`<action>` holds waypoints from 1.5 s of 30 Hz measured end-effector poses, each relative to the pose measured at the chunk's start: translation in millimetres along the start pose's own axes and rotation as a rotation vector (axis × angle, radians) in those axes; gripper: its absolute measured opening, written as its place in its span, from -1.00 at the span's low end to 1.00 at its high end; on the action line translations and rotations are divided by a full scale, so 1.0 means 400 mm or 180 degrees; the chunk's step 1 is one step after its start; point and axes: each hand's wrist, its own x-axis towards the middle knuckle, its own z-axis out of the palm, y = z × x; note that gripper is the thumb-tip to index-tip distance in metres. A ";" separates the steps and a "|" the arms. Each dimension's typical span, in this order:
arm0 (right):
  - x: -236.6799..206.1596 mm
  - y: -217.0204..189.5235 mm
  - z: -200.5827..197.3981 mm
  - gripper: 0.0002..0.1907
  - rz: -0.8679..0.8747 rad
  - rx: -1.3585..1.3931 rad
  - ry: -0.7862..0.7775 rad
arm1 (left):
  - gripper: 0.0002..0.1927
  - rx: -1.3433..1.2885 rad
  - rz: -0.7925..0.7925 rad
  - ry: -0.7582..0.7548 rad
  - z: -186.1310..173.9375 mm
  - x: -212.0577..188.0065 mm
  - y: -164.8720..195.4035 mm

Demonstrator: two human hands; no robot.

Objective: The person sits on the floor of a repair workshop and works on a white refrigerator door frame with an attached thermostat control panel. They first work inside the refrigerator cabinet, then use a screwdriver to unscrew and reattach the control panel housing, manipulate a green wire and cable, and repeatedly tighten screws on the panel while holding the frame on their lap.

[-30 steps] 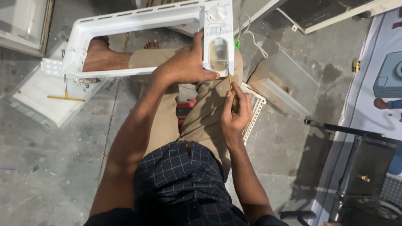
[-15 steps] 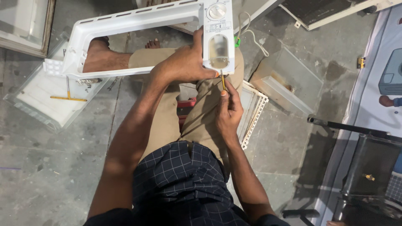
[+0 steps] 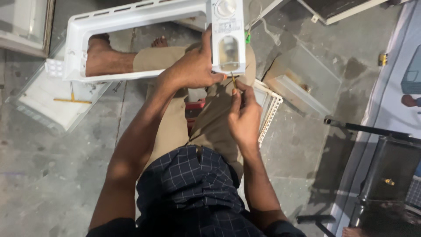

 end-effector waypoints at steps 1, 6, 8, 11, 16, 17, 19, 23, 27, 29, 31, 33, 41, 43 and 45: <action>0.000 0.005 0.009 -0.68 0.0111 -0.0157 0.0052 | 0.29 0.0110 0.0244 0.0149 -0.002 0.002 0.000; 0.021 0.099 0.095 -0.71 -0.0979 0.0879 0.0434 | 0.30 -0.0056 -0.0742 -0.0424 -0.023 0.006 -0.002; 0.033 0.143 0.118 -0.72 -0.1292 0.0950 0.0586 | 0.33 -0.0157 -0.0594 -0.0508 -0.035 0.010 -0.003; 0.041 0.181 0.145 -0.74 -0.1832 0.0846 0.0703 | 0.36 -0.0257 0.0082 -0.0444 -0.055 0.005 -0.003; 0.035 0.177 0.141 -0.73 -0.1682 0.0999 0.0568 | 0.34 -0.0013 0.0563 -0.0272 -0.059 0.003 0.004; 0.025 0.171 0.131 -0.72 -0.1577 0.0995 0.0454 | 0.35 -0.0122 0.0161 -0.0341 -0.053 -0.003 0.006; 0.015 0.153 0.113 -0.71 -0.1392 0.0997 0.0301 | 0.36 -0.0311 -0.0574 -0.0525 -0.045 -0.005 0.005; -0.012 0.098 0.082 -0.70 -0.0913 0.0800 0.0196 | 0.36 -0.0144 -0.0134 -0.0364 -0.035 -0.006 -0.004; -0.016 0.032 0.044 -0.71 -0.0782 0.0620 0.0101 | 0.36 -0.0028 0.0076 -0.0309 -0.036 0.001 -0.009; -0.016 0.001 0.022 -0.72 -0.0756 0.0386 0.0095 | 0.36 -0.0145 0.0027 -0.0331 -0.036 0.007 -0.007; -0.018 -0.026 0.005 -0.70 -0.0366 0.0096 0.0026 | 0.36 -0.0188 0.0041 -0.0344 -0.038 0.009 -0.003; -0.017 -0.049 -0.007 -0.71 -0.0406 0.0000 0.0010 | 0.34 -0.0236 -0.0281 -0.0415 -0.039 0.009 0.001; -0.005 -0.092 -0.034 -0.71 -0.0149 -0.0186 -0.0215 | 0.27 -0.0121 -0.0519 -0.0307 -0.065 0.002 0.060; -0.001 -0.090 -0.033 -0.72 -0.0190 -0.0151 -0.0203 | 0.23 -0.0007 -0.0604 -0.0155 -0.070 -0.005 0.081; 0.001 -0.084 -0.030 -0.71 -0.0167 -0.0177 -0.0176 | 0.17 -0.0071 -0.0617 0.0059 -0.074 -0.021 0.096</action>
